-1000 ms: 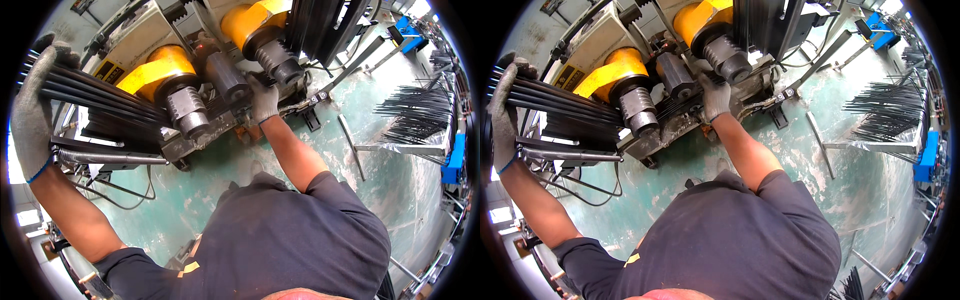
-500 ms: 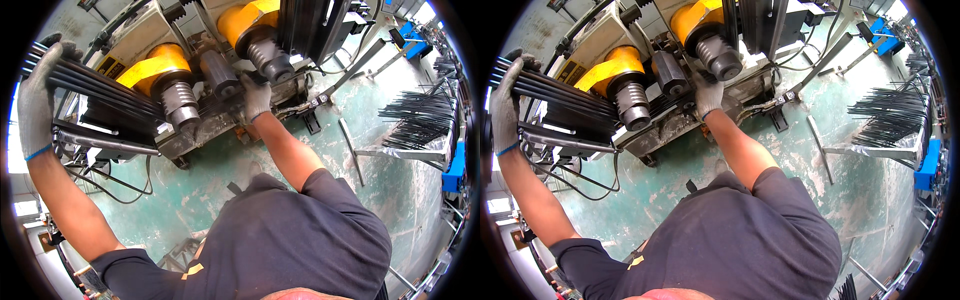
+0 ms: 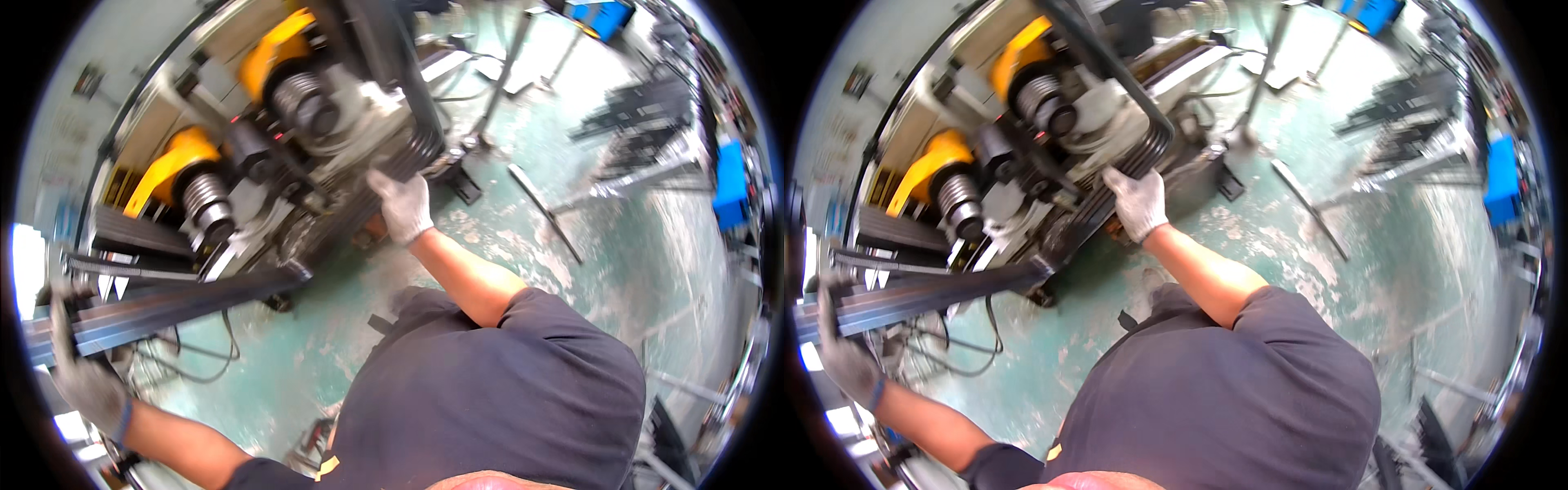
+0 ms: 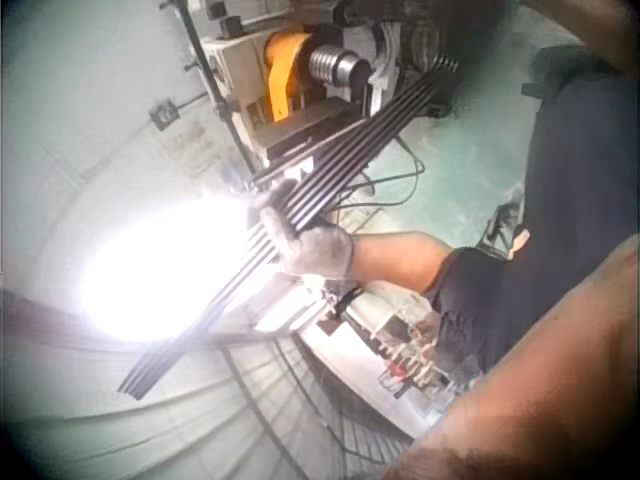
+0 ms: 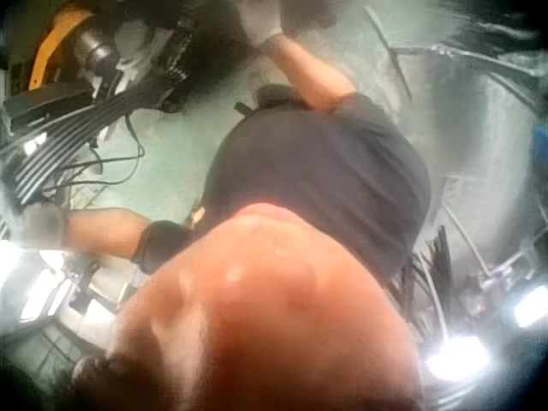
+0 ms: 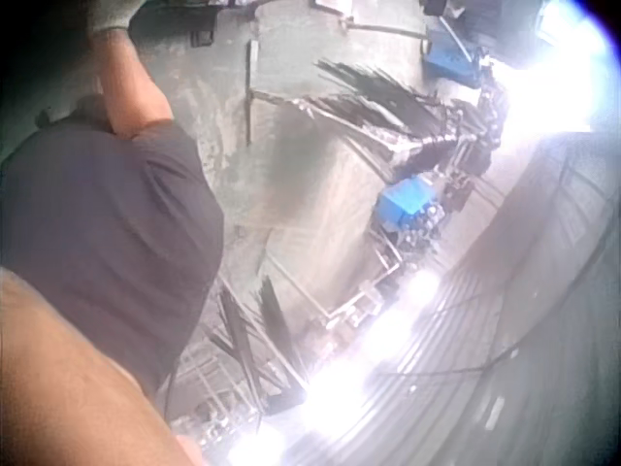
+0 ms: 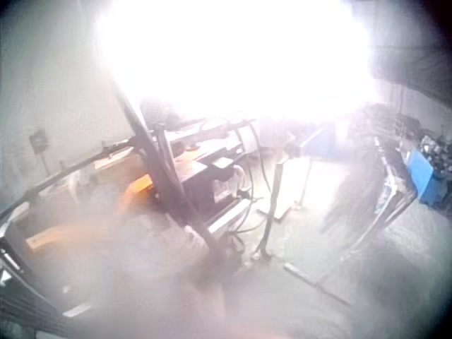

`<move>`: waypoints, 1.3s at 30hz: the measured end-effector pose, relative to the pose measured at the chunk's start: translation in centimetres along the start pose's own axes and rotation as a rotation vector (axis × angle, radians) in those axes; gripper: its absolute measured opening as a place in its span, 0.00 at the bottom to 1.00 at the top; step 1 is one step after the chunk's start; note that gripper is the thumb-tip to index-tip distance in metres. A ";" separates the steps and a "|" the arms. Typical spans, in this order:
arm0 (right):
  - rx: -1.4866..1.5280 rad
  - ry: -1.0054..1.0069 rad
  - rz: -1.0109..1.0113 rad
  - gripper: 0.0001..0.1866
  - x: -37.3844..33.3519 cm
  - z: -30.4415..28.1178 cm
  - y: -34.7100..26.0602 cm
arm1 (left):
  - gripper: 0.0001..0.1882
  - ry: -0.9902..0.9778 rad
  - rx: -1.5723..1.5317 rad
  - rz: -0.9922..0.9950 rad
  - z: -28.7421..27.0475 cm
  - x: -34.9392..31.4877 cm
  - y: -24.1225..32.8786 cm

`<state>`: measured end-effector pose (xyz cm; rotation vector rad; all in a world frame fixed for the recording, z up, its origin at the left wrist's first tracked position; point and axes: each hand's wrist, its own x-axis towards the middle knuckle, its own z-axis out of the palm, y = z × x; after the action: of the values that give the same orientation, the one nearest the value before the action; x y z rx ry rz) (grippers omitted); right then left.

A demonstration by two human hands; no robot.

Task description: The person feeds long black metal rods into a bending machine to form U-shaped pieces, then stacks them. Later, the person measures a bent rod on a wooden workbench with a tape measure while another person assists by holding the rod.

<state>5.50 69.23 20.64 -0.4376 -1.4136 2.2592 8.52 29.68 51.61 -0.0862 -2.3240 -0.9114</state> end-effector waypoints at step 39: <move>-1.914 0.320 -0.742 0.22 21.1 -82.3 -28.6 | 0.13 -0.330 -1.098 -1.309 39.5 -55.4 30.1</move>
<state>32.76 154.06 10.51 -0.5433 -2.4546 -0.2113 39.87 86.41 15.12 0.9797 -1.6122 -2.8527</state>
